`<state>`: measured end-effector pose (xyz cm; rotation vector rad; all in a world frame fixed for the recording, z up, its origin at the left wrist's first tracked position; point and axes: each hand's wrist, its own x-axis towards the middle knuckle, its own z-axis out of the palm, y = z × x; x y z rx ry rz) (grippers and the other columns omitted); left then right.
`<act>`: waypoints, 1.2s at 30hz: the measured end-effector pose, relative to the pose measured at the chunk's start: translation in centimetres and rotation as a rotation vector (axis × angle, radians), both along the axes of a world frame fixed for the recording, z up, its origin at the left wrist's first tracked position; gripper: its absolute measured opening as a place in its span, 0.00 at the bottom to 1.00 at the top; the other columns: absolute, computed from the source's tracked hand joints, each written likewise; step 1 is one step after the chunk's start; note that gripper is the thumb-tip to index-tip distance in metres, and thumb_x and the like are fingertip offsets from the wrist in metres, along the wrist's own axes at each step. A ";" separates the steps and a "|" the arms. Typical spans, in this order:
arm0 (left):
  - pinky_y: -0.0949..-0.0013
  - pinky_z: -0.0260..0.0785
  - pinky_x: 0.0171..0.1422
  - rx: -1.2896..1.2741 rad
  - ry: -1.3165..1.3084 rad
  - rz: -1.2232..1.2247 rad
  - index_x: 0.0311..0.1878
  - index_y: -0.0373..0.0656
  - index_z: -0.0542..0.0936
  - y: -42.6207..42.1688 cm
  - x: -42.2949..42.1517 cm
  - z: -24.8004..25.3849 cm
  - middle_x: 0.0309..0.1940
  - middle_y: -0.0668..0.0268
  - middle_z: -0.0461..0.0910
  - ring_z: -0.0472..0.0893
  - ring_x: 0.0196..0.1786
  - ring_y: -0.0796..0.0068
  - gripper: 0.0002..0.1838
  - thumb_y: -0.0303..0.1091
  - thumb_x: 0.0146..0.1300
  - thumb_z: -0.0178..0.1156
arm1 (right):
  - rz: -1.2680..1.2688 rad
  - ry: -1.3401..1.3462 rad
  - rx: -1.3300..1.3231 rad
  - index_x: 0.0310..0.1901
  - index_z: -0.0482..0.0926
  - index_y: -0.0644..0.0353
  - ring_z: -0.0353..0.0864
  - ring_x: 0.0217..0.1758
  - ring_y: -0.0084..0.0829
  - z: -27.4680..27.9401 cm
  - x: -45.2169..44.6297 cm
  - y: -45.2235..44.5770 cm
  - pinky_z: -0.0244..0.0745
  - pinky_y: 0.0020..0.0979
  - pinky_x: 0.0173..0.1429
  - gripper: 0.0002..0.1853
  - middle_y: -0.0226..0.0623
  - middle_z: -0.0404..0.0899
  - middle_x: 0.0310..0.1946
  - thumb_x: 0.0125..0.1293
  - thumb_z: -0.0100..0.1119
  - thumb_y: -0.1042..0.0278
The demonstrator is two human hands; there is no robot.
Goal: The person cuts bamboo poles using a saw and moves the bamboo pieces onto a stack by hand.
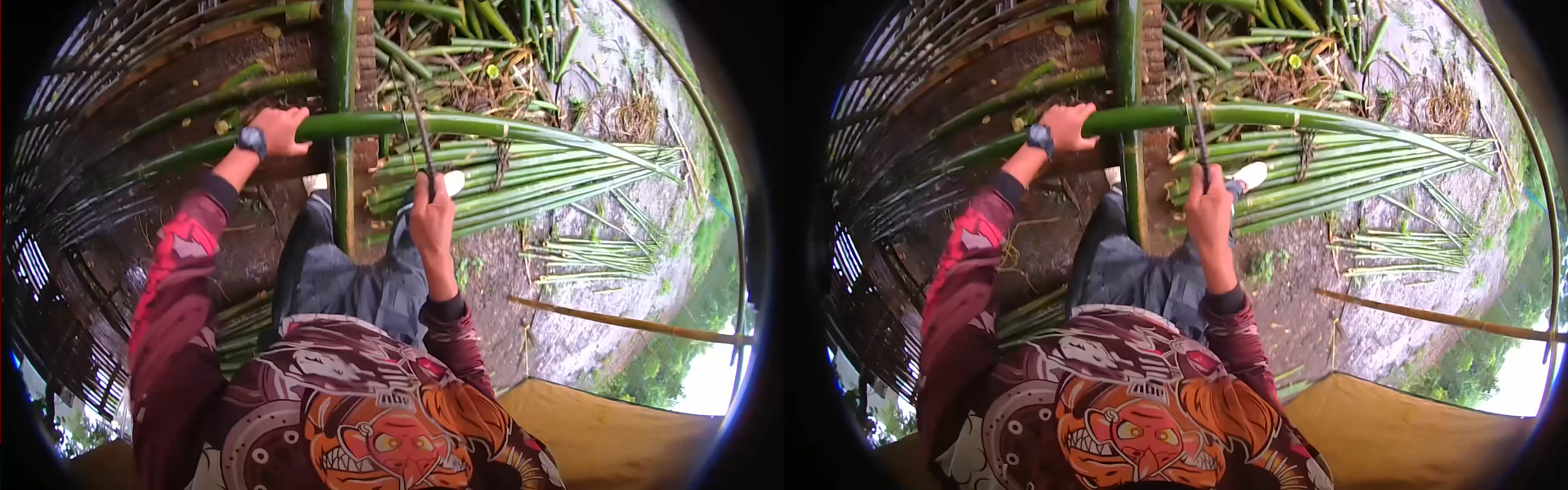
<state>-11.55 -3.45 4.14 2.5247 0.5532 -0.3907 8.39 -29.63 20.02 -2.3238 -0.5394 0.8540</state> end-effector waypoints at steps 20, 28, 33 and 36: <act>0.50 0.81 0.50 0.135 0.055 0.185 0.49 0.45 0.77 -3.8 -0.9 -1.2 0.43 0.57 0.85 0.87 0.47 0.52 0.27 0.49 0.51 0.75 | -0.075 0.019 0.034 0.50 0.78 0.66 0.74 0.32 0.36 1.3 -2.2 -4.0 0.69 0.38 0.38 0.16 0.44 0.74 0.28 0.82 0.51 0.59; 0.50 0.82 0.48 0.190 -0.030 0.169 0.51 0.45 0.76 -3.8 -0.8 -1.5 0.43 0.58 0.85 0.87 0.47 0.53 0.31 0.51 0.49 0.76 | 0.581 -0.650 -0.137 0.57 0.80 0.62 0.83 0.35 0.51 -4.3 0.8 -3.0 0.77 0.47 0.43 0.15 0.53 0.83 0.32 0.80 0.53 0.61; 0.49 0.81 0.46 0.152 0.023 0.177 0.47 0.44 0.78 -3.6 -0.9 -1.3 0.40 0.56 0.86 0.88 0.44 0.52 0.27 0.51 0.50 0.74 | -0.014 -0.073 0.080 0.41 0.74 0.65 0.75 0.25 0.57 -5.0 1.0 0.3 0.65 0.49 0.31 0.16 0.55 0.74 0.22 0.81 0.55 0.59; 0.47 0.81 0.47 0.028 0.056 0.167 0.47 0.45 0.79 -2.4 -0.3 -1.5 0.38 0.52 0.87 0.88 0.42 0.49 0.25 0.52 0.52 0.71 | -0.007 -0.050 0.146 0.41 0.74 0.66 0.74 0.24 0.56 -8.6 -0.9 -2.4 0.65 0.46 0.30 0.16 0.55 0.73 0.22 0.81 0.54 0.58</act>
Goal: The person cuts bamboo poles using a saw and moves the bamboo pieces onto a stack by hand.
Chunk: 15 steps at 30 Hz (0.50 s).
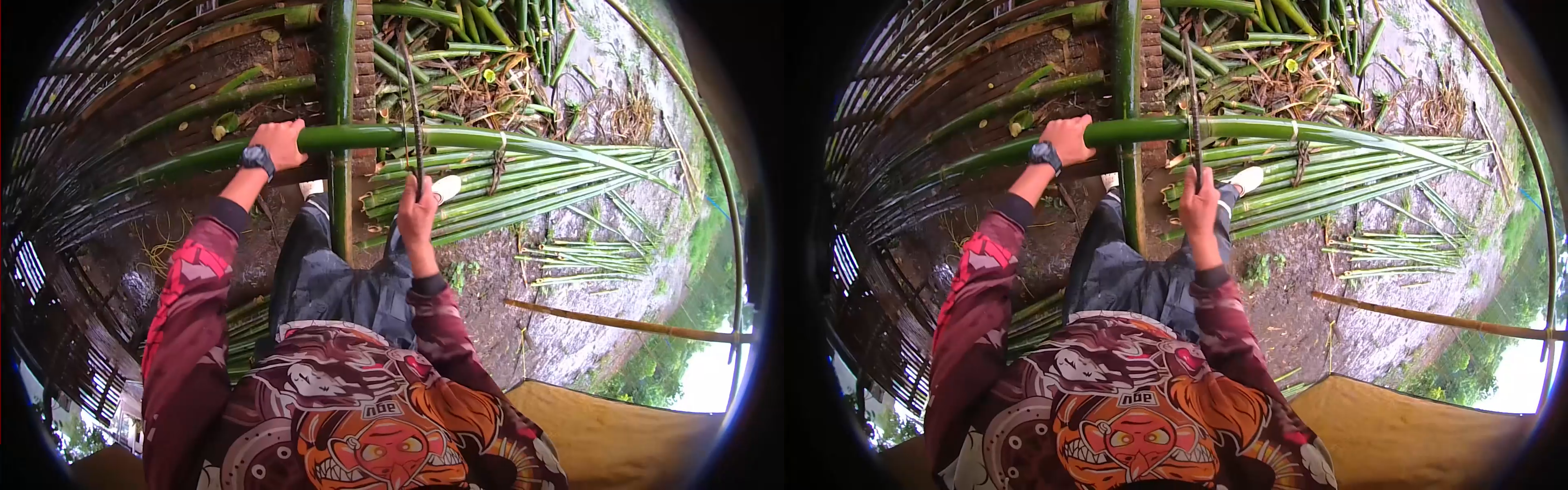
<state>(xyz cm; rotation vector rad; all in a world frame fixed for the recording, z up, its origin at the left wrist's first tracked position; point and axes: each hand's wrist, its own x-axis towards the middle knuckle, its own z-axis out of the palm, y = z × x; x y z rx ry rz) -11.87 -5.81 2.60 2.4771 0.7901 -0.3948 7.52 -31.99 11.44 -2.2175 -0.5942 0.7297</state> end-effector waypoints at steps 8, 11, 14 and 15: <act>0.46 0.82 0.52 -0.095 0.170 -0.048 0.51 0.46 0.82 1.7 1.2 1.5 0.38 0.48 0.88 0.88 0.43 0.44 0.28 0.50 0.49 0.68 | 0.037 -0.053 -0.111 0.45 0.77 0.64 0.72 0.27 0.39 9.0 -0.6 -1.9 0.68 0.40 0.35 0.13 0.45 0.71 0.25 0.81 0.50 0.62; 0.46 0.82 0.52 -0.105 0.145 -0.036 0.51 0.45 0.82 1.7 1.1 1.5 0.37 0.48 0.88 0.88 0.43 0.44 0.28 0.50 0.48 0.68 | -0.091 0.130 -0.214 0.45 0.77 0.64 0.78 0.29 0.54 14.3 -1.1 -2.8 0.72 0.47 0.37 0.15 0.52 0.76 0.26 0.81 0.51 0.58; 0.46 0.81 0.48 -0.059 0.124 -0.093 0.50 0.45 0.80 2.0 0.8 0.1 0.35 0.49 0.88 0.87 0.42 0.44 0.28 0.51 0.48 0.68 | 0.353 -0.346 -0.184 0.43 0.77 0.64 0.79 0.33 0.60 7.3 2.0 -0.3 0.72 0.49 0.37 0.15 0.56 0.80 0.30 0.80 0.53 0.59; 0.45 0.80 0.47 -0.112 0.108 -0.092 0.51 0.46 0.80 2.0 0.7 -0.1 0.38 0.50 0.88 0.87 0.40 0.43 0.27 0.51 0.50 0.68 | 0.145 -0.012 -0.188 0.46 0.78 0.65 0.80 0.38 0.59 6.0 3.1 2.8 0.72 0.46 0.41 0.15 0.60 0.80 0.34 0.81 0.51 0.60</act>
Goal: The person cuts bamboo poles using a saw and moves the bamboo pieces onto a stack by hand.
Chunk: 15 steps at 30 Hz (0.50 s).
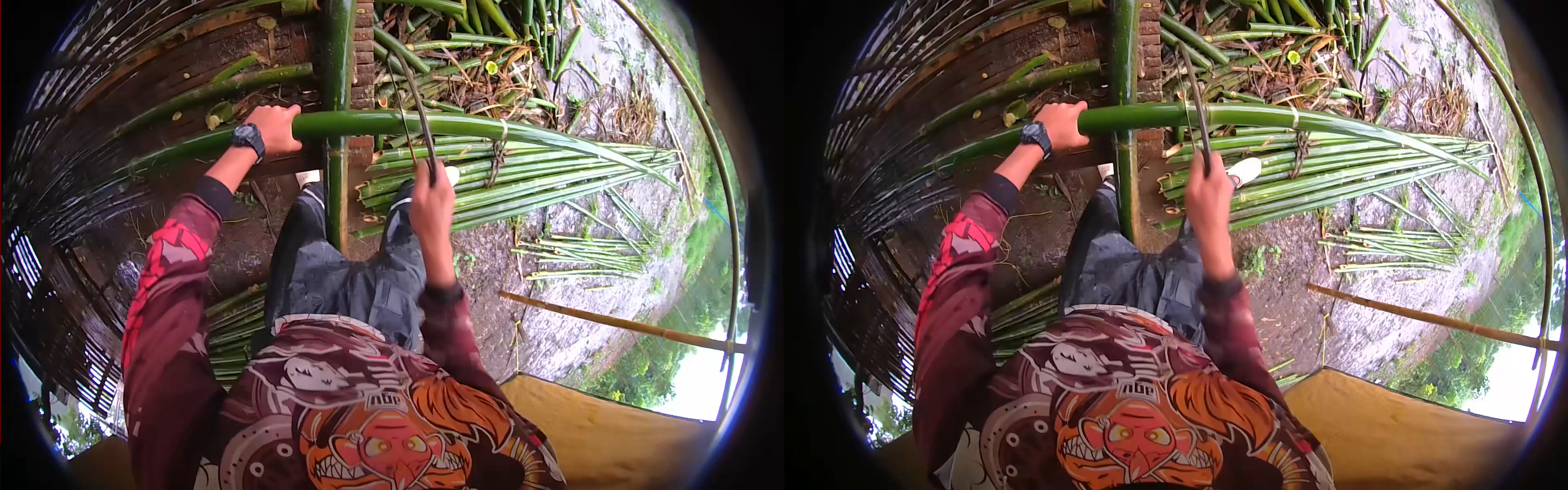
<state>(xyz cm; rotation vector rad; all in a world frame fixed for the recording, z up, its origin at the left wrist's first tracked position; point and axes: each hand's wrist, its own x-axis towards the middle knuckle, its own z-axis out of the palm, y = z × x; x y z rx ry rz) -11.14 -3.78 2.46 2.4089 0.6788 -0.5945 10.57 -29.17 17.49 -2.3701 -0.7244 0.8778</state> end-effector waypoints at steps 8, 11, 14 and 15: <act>0.59 0.74 0.51 0.661 -0.377 0.117 0.49 0.46 0.81 -4.2 -1.6 -0.6 0.40 0.62 0.82 0.82 0.44 0.58 0.23 0.45 0.53 0.73 | -0.122 -0.040 0.129 0.41 0.74 0.65 0.77 0.30 0.64 -0.1 -1.5 1.5 0.68 0.51 0.34 0.16 0.60 0.78 0.26 0.81 0.53 0.58; 0.54 0.75 0.49 0.518 -0.321 0.199 0.45 0.47 0.79 -4.4 -1.0 -0.9 0.38 0.63 0.82 0.82 0.44 0.57 0.25 0.43 0.46 0.78 | -0.151 -0.002 0.121 0.40 0.74 0.64 0.77 0.26 0.58 -1.6 -2.2 -0.2 0.67 0.48 0.32 0.16 0.54 0.76 0.23 0.82 0.53 0.57; 0.52 0.79 0.48 0.398 -0.254 0.161 0.44 0.46 0.78 -2.6 -0.7 -0.3 0.39 0.61 0.84 0.85 0.45 0.55 0.23 0.45 0.50 0.76 | -0.183 0.072 0.207 0.40 0.75 0.64 0.68 0.24 0.36 -4.2 -2.6 -2.3 0.66 0.39 0.33 0.17 0.40 0.72 0.22 0.82 0.54 0.58; 0.51 0.80 0.48 0.342 -0.203 0.148 0.46 0.46 0.78 -2.4 -0.7 -0.1 0.40 0.61 0.85 0.86 0.45 0.54 0.22 0.46 0.52 0.73 | -0.175 0.074 0.206 0.40 0.75 0.64 0.68 0.24 0.36 -4.5 -2.9 -2.2 0.66 0.39 0.33 0.17 0.40 0.72 0.22 0.82 0.54 0.58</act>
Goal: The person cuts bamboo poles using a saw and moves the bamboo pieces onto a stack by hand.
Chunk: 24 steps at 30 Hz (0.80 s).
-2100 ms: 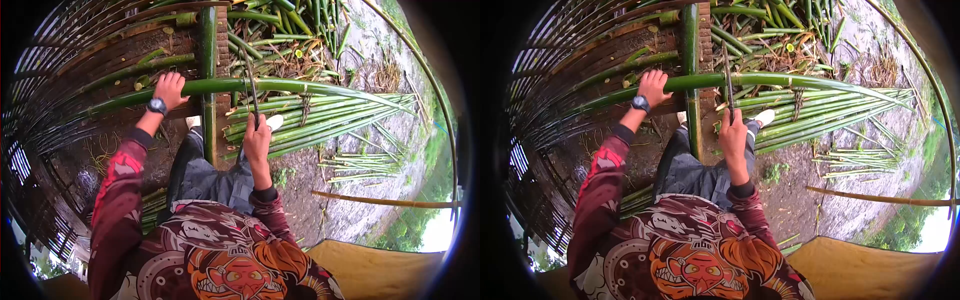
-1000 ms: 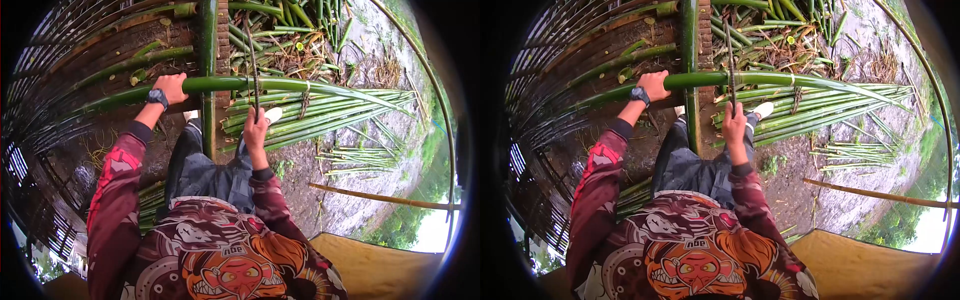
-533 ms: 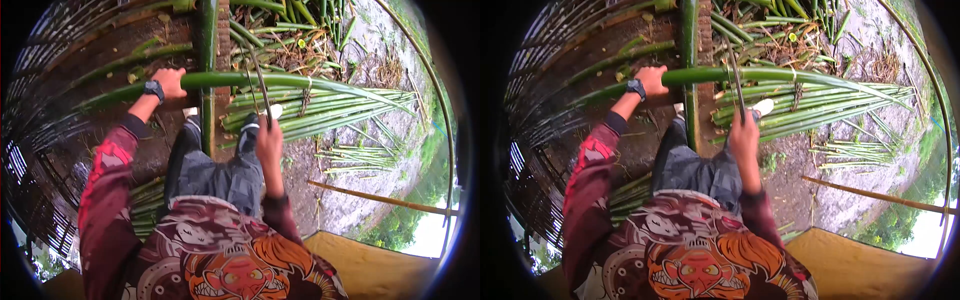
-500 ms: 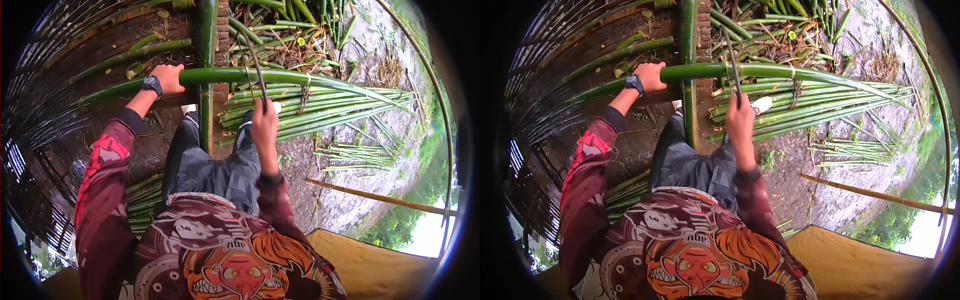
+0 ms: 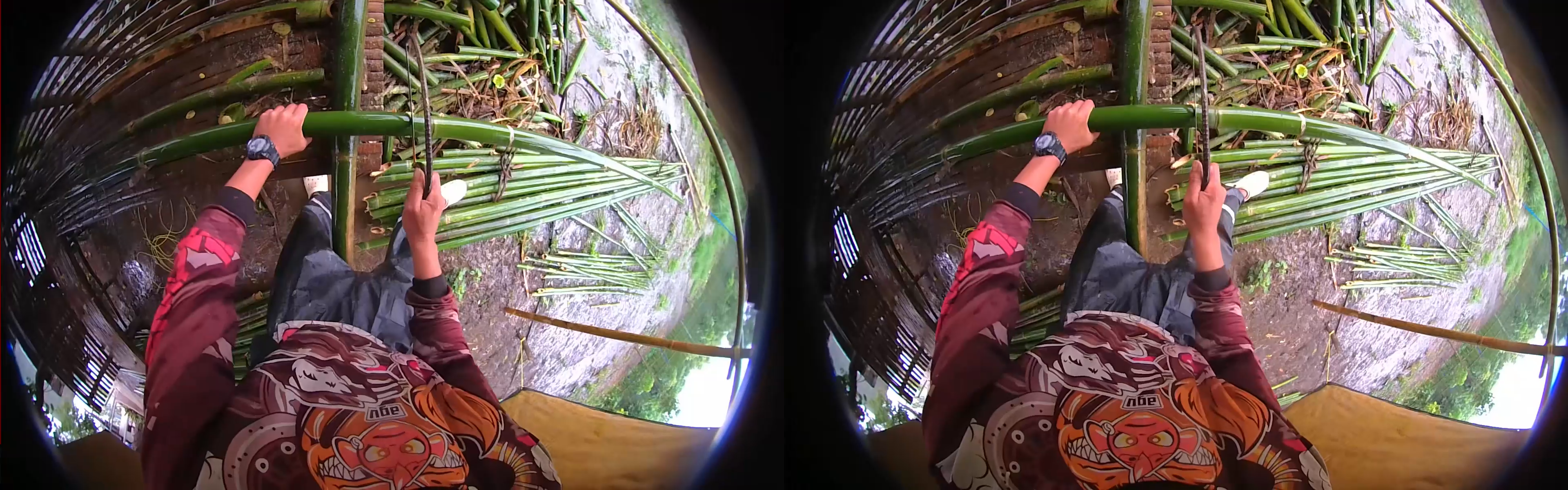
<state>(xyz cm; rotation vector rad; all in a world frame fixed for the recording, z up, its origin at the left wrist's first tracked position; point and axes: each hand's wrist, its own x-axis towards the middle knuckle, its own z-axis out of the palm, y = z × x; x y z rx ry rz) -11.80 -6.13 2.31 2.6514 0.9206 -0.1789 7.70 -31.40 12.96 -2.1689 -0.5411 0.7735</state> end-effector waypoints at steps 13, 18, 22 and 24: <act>0.49 0.82 0.48 -0.081 0.103 -0.053 0.49 0.45 0.77 1.5 0.8 0.6 0.41 0.57 0.87 0.87 0.46 0.52 0.28 0.50 0.51 0.76 | 0.087 -0.060 -0.169 0.50 0.80 0.65 0.75 0.30 0.35 11.9 0.1 -1.0 0.71 0.39 0.37 0.13 0.43 0.74 0.26 0.80 0.53 0.62; 0.51 0.81 0.51 -0.063 0.159 -0.059 0.56 0.46 0.76 1.1 0.5 0.8 0.48 0.59 0.86 0.87 0.49 0.55 0.32 0.53 0.52 0.75 | 0.128 -0.124 -0.193 0.44 0.78 0.66 0.77 0.34 0.53 6.4 2.2 4.2 0.70 0.47 0.40 0.18 0.53 0.79 0.29 0.81 0.51 0.56; 0.50 0.81 0.51 -0.027 0.097 -0.039 0.54 0.48 0.77 0.5 0.1 0.2 0.47 0.59 0.86 0.87 0.49 0.54 0.31 0.53 0.52 0.75 | 0.057 0.008 -0.172 0.41 0.78 0.65 0.75 0.29 0.42 5.7 2.4 2.4 0.70 0.42 0.39 0.19 0.45 0.76 0.25 0.81 0.52 0.54; 0.49 0.81 0.50 -0.012 0.075 -0.033 0.53 0.48 0.77 0.4 0.1 0.3 0.46 0.59 0.86 0.87 0.48 0.53 0.31 0.53 0.52 0.75 | 0.018 0.005 -0.072 0.42 0.76 0.63 0.75 0.24 0.54 3.1 0.5 -0.3 0.67 0.45 0.31 0.16 0.52 0.73 0.22 0.82 0.53 0.57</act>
